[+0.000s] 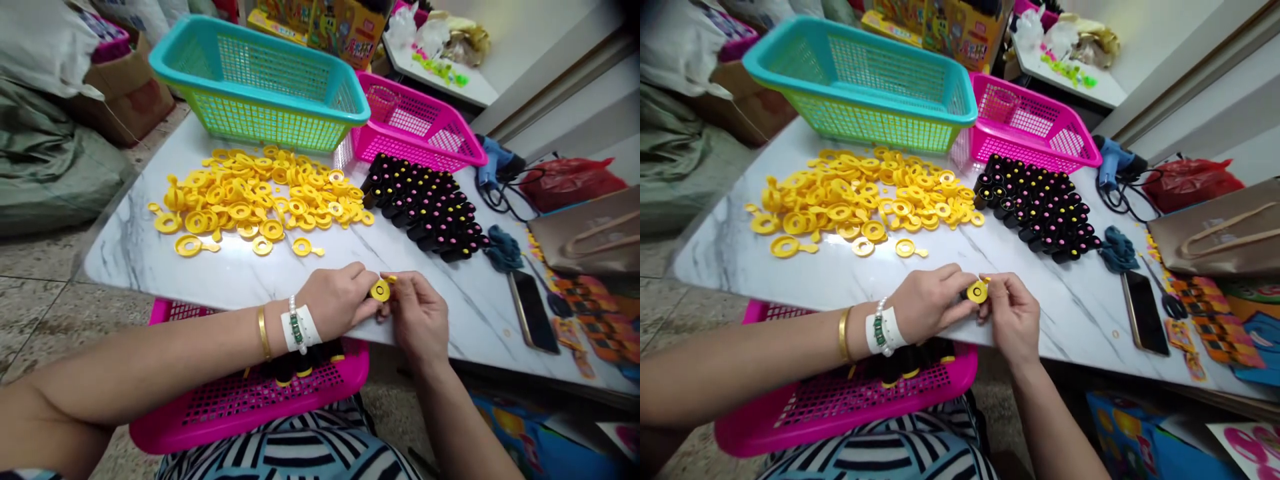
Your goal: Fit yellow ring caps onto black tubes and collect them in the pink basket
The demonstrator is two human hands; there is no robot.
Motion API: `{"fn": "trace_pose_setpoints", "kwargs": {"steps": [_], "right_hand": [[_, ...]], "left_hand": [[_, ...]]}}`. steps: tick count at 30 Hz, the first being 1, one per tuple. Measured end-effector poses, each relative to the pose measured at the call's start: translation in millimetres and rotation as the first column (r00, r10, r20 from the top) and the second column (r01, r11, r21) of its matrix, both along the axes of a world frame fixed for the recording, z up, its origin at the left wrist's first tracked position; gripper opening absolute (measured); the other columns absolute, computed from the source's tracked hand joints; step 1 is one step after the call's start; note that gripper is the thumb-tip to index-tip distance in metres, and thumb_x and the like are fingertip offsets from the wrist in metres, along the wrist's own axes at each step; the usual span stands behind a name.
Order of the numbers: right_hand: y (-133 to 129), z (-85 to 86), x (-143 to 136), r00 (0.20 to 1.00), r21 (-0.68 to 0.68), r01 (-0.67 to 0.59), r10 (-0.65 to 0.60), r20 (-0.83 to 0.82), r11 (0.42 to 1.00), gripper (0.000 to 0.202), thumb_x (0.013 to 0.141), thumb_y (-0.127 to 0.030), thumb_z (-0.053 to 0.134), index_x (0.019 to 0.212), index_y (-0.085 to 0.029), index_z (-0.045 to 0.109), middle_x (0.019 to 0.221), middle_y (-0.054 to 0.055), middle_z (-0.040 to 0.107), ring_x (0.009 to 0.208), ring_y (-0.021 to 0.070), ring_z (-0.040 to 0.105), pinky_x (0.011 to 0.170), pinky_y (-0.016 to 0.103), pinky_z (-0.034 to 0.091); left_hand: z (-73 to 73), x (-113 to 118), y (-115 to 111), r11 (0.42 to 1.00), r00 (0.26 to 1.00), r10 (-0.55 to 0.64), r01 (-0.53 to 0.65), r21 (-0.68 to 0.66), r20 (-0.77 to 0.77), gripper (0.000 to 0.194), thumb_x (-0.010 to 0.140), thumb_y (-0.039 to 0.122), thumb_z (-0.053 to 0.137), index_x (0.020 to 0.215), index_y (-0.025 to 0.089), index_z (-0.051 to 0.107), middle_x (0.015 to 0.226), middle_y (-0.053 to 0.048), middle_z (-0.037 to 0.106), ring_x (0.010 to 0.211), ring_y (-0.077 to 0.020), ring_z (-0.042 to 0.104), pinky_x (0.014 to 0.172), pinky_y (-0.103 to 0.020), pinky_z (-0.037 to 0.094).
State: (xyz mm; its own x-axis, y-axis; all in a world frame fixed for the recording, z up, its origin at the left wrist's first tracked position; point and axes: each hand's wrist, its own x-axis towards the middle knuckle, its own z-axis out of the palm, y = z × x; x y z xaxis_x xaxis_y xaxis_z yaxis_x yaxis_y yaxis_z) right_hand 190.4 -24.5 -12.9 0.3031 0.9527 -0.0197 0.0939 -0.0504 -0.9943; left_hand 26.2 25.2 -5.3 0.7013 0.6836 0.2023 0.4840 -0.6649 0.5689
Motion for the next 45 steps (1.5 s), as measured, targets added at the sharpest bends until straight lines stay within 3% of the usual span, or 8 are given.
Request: {"fn": "trace_pose_setpoints", "kwargs": {"steps": [9, 16, 21, 25, 29, 37, 41, 45], "right_hand": [[35, 31.5, 29, 0.848, -0.374, -0.524, 0.508, -0.150, 0.765, 0.029, 0.078, -0.036, 0.075, 0.087, -0.022, 0.050, 0.067, -0.005, 0.062, 0.048, 0.0108, 0.059, 0.043, 0.020, 0.047], [0, 12.2, -3, 0.962, -0.173, -0.243, 0.261, 0.086, 0.954, 0.026, 0.092, -0.044, 0.055, 0.103, -0.020, 0.054, 0.067, -0.006, 0.053, 0.048, 0.0086, 0.055, 0.045, 0.021, 0.047], [-5, 9.7, -27, 0.923, -0.019, -0.335, 0.324, -0.209, 0.942, 0.036, 0.085, -0.046, 0.064, 0.109, -0.021, 0.055, 0.084, -0.002, 0.059, 0.052, 0.0084, 0.059, 0.050, 0.024, 0.052], [-6, 20.8, 8, 0.987, 0.086, -0.032, 0.045, -0.152, 0.996, 0.037, 0.079, -0.049, 0.070, 0.092, -0.015, 0.066, 0.070, 0.000, 0.063, 0.050, 0.0103, 0.055, 0.047, 0.024, 0.049], [15, 16.9, 87, 0.929, 0.212, 0.367, -0.349, -0.119, 0.906, 0.034, 0.079, -0.050, 0.069, 0.083, -0.015, 0.067, 0.077, 0.002, 0.065, 0.058, 0.0100, 0.053, 0.049, 0.022, 0.045], [107, 13.2, 214, 0.864, 0.186, 0.503, -0.490, -0.114, 0.844, 0.029, 0.091, -0.042, 0.061, 0.088, -0.013, 0.065, 0.088, 0.004, 0.067, 0.080, 0.0154, 0.064, 0.071, 0.030, 0.054], [133, 1.8, 226, 0.904, 0.099, 0.428, -0.424, -0.057, 0.898, 0.027, 0.096, -0.039, 0.055, 0.102, -0.013, 0.063, 0.094, 0.004, 0.067, 0.077, 0.0146, 0.065, 0.070, 0.032, 0.056], [135, -13.9, 222, 0.911, 0.078, 0.408, -0.411, 0.036, 0.910, 0.029, 0.095, -0.040, 0.057, 0.103, -0.013, 0.064, 0.096, 0.004, 0.067, 0.080, 0.0161, 0.065, 0.072, 0.034, 0.056]], "left_hand": [[1.3, 9, 2, 0.997, 0.998, -0.005, 0.000, -0.077, -0.058, 0.030, 0.090, 0.032, 0.051, 0.111, 0.014, 0.060, 0.095, -0.007, 0.063, 0.074, -0.0186, 0.061, 0.064, -0.029, 0.048], [4.4, 12, 7, 0.975, 1.000, -0.020, 0.015, -0.221, -0.019, 0.019, 0.083, 0.034, 0.062, 0.092, 0.018, 0.067, 0.082, -0.004, 0.067, 0.077, -0.0189, 0.063, 0.069, -0.027, 0.046], [12.7, -33, 24, 0.986, 0.986, 0.129, -0.139, -0.097, -0.102, 0.020, 0.085, 0.036, 0.055, 0.088, 0.020, 0.068, 0.080, -0.004, 0.068, 0.075, -0.0201, 0.063, 0.067, -0.029, 0.045], [10.4, -79, 39, 0.941, 0.937, 0.338, -0.335, 0.051, -0.081, 0.028, 0.084, 0.036, 0.052, 0.106, 0.023, 0.064, 0.088, -0.004, 0.070, 0.074, -0.0223, 0.065, 0.070, -0.033, 0.050], [9.4, -90, 27, 0.883, 0.896, 0.442, -0.443, 0.158, 0.038, 0.043, 0.087, 0.041, 0.053, 0.127, 0.025, 0.054, 0.094, -0.004, 0.064, 0.063, -0.0190, 0.060, 0.070, -0.036, 0.054], [33.2, 10, -1, 0.977, 0.911, 0.199, -0.213, -0.001, 0.361, 0.031, 0.088, 0.031, 0.055, 0.117, 0.021, 0.058, 0.109, -0.009, 0.058, 0.082, -0.0173, 0.062, 0.073, -0.034, 0.056], [14.5, 69, 27, 0.927, 0.917, 0.257, -0.144, -0.346, 0.306, 0.036, 0.081, 0.027, 0.062, 0.115, 0.015, 0.057, 0.117, -0.012, 0.056, 0.088, -0.0168, 0.065, 0.071, -0.030, 0.057], [-5.8, 111, 62, 0.890, 0.915, 0.330, -0.221, -0.398, 0.231, 0.044, 0.078, 0.027, 0.069, 0.117, 0.011, 0.055, 0.118, -0.015, 0.058, 0.077, -0.0154, 0.065, 0.082, -0.036, 0.055]]}}
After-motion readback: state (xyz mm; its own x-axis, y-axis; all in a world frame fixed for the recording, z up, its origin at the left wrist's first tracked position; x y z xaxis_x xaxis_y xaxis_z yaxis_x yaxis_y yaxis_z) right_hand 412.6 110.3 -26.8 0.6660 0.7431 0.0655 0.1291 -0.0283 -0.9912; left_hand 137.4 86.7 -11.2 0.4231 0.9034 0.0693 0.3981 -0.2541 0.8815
